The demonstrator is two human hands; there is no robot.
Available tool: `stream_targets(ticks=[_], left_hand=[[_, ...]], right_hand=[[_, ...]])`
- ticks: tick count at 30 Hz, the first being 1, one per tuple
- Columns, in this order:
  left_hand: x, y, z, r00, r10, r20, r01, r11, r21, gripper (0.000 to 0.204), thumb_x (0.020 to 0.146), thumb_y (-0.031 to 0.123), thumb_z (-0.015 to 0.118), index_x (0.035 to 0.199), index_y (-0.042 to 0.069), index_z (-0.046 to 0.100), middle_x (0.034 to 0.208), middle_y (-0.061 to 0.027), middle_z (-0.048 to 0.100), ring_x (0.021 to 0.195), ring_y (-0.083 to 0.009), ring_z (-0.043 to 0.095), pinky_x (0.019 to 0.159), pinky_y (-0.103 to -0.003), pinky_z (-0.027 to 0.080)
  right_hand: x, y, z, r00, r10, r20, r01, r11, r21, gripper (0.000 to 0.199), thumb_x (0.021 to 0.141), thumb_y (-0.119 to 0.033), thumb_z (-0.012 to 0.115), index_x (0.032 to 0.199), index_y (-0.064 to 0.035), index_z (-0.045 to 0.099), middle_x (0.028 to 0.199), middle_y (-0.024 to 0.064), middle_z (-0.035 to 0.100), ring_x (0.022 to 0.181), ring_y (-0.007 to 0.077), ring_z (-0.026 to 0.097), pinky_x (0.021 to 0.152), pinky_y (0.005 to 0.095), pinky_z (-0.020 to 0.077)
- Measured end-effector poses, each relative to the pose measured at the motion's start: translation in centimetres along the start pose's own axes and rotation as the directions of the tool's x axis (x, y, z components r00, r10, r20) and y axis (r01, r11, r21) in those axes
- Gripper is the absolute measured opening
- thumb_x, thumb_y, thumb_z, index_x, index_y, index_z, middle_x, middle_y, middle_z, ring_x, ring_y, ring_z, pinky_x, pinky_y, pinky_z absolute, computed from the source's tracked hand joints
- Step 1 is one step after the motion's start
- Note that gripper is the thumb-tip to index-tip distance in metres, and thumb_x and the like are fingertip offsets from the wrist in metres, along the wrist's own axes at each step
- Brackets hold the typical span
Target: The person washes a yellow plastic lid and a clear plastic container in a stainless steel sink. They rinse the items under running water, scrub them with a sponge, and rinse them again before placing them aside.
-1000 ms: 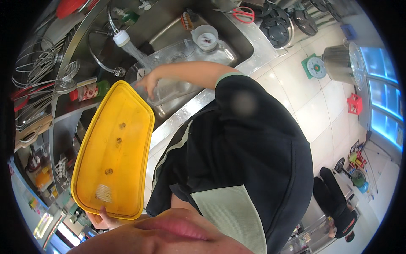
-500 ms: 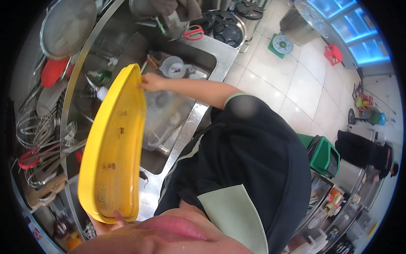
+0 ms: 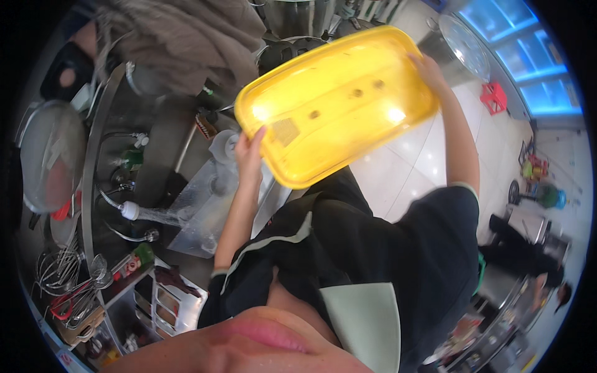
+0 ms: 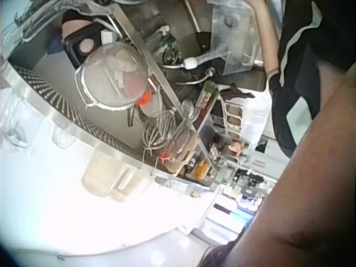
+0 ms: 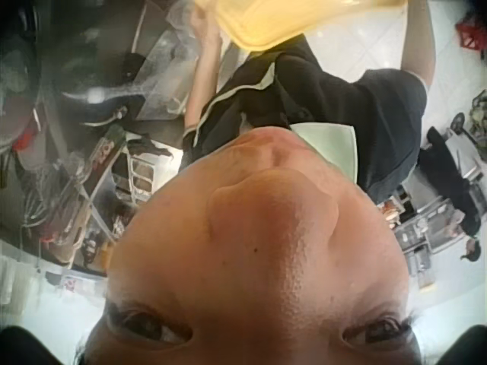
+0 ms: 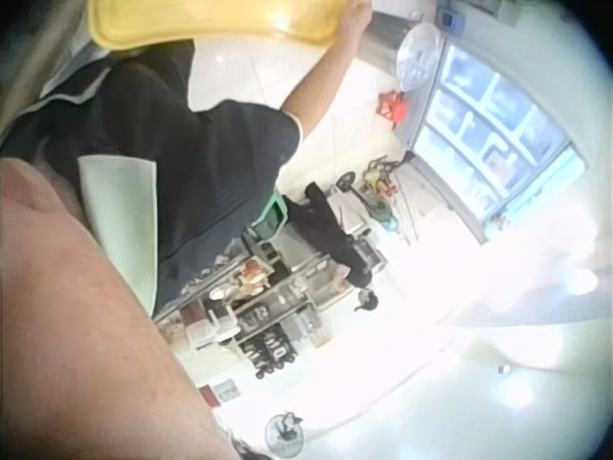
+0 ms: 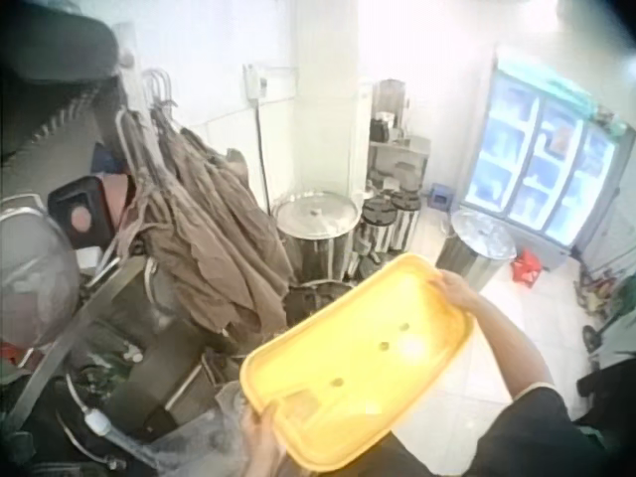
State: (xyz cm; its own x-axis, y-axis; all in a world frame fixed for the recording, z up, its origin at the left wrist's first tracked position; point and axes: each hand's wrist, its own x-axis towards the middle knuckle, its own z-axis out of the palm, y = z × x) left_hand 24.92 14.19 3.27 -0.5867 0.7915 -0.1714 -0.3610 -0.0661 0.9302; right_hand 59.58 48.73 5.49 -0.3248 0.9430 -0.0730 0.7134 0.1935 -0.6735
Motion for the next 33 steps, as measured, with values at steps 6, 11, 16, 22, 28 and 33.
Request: stream_targets(ticks=[6, 11, 16, 22, 28, 33], left_hand=[[11.6, -7.1, 7.3, 0.963, -0.244, -0.11, 0.267, 0.845, 0.464, 0.062, 0.078, 0.035, 0.065, 0.125, 0.001, 0.043, 0.11, -0.0171, 0.058, 0.091, -0.0201, 0.06, 0.079, -0.028, 0.045], [9.6, -5.7, 6.8, 0.936, -0.286, -0.206, 0.335, 0.905, 0.263, 0.031, 0.083, 0.026, 0.061, 0.103, 0.002, 0.057, 0.097, -0.0111, 0.063, 0.077, -0.0147, 0.061, 0.07, -0.025, 0.046], [4.8, -5.5, 3.2, 0.822, -0.387, -0.418, 0.517, 0.816, 0.26, 0.028, 0.087, 0.026, 0.056, 0.102, 0.003, 0.057, 0.088, -0.0114, 0.064, 0.068, -0.0143, 0.061, 0.06, -0.023, 0.047], [-0.8, -4.0, 0.5, 0.63, -0.371, -0.683, 0.641, 0.744, 0.187, 0.033, 0.088, 0.031, 0.05, 0.107, 0.004, 0.056, 0.088, -0.0129, 0.064, 0.068, -0.016, 0.062, 0.059, -0.024, 0.048], [-3.8, -3.3, -0.9, 0.565, -0.353, -0.746, 0.699, 0.685, 0.206, 0.037, 0.089, 0.034, 0.047, 0.107, 0.002, 0.055, 0.087, -0.0138, 0.064, 0.066, -0.0177, 0.063, 0.056, -0.025, 0.048], [-5.4, -3.1, -1.8, 0.512, -0.295, -0.807, 0.775, 0.565, 0.285, 0.038, 0.089, 0.035, 0.046, 0.105, 0.002, 0.056, 0.083, -0.0134, 0.065, 0.063, -0.0181, 0.063, 0.054, -0.025, 0.048]], right_hand=[[7.0, 11.9, 1.7, 0.941, 0.296, -0.166, -0.33, 0.915, -0.235, 0.053, 0.087, -0.044, 0.047, 0.099, 0.0064, 0.058, 0.087, 0.0222, 0.062, 0.08, 0.035, 0.059, 0.074, 0.0406, 0.0439], [14.4, 16.8, 8.3, 0.945, 0.306, -0.114, -0.327, 0.887, -0.326, 0.068, 0.084, -0.054, 0.044, 0.096, 0.0116, 0.058, 0.091, 0.031, 0.058, 0.09, 0.0413, 0.057, 0.076, 0.0433, 0.0435], [20.7, 18.6, 13.3, 0.902, 0.429, -0.049, -0.427, 0.872, -0.239, 0.072, 0.085, -0.056, 0.041, 0.097, 0.0128, 0.057, 0.098, 0.0319, 0.057, 0.096, 0.0415, 0.055, 0.082, 0.0424, 0.0429], [28.4, 21.5, 12.2, 0.889, 0.44, -0.125, -0.455, 0.879, -0.143, 0.074, 0.083, -0.058, 0.042, 0.102, 0.0126, 0.056, 0.103, 0.0308, 0.056, 0.101, 0.0396, 0.054, 0.085, 0.0411, 0.042], [36.7, 25.0, 13.0, 0.914, 0.404, 0.021, -0.393, 0.899, -0.191, 0.067, 0.083, -0.058, 0.042, 0.108, 0.0034, 0.057, 0.105, 0.0237, 0.058, 0.101, 0.0338, 0.055, 0.085, 0.0395, 0.0417], [39.5, 23.7, 15.7, 0.97, 0.241, -0.021, -0.235, 0.917, -0.322, 0.069, 0.084, -0.059, 0.038, 0.107, 0.003, 0.057, 0.104, 0.0265, 0.057, 0.101, 0.0387, 0.053, 0.086, 0.0431, 0.0416]])
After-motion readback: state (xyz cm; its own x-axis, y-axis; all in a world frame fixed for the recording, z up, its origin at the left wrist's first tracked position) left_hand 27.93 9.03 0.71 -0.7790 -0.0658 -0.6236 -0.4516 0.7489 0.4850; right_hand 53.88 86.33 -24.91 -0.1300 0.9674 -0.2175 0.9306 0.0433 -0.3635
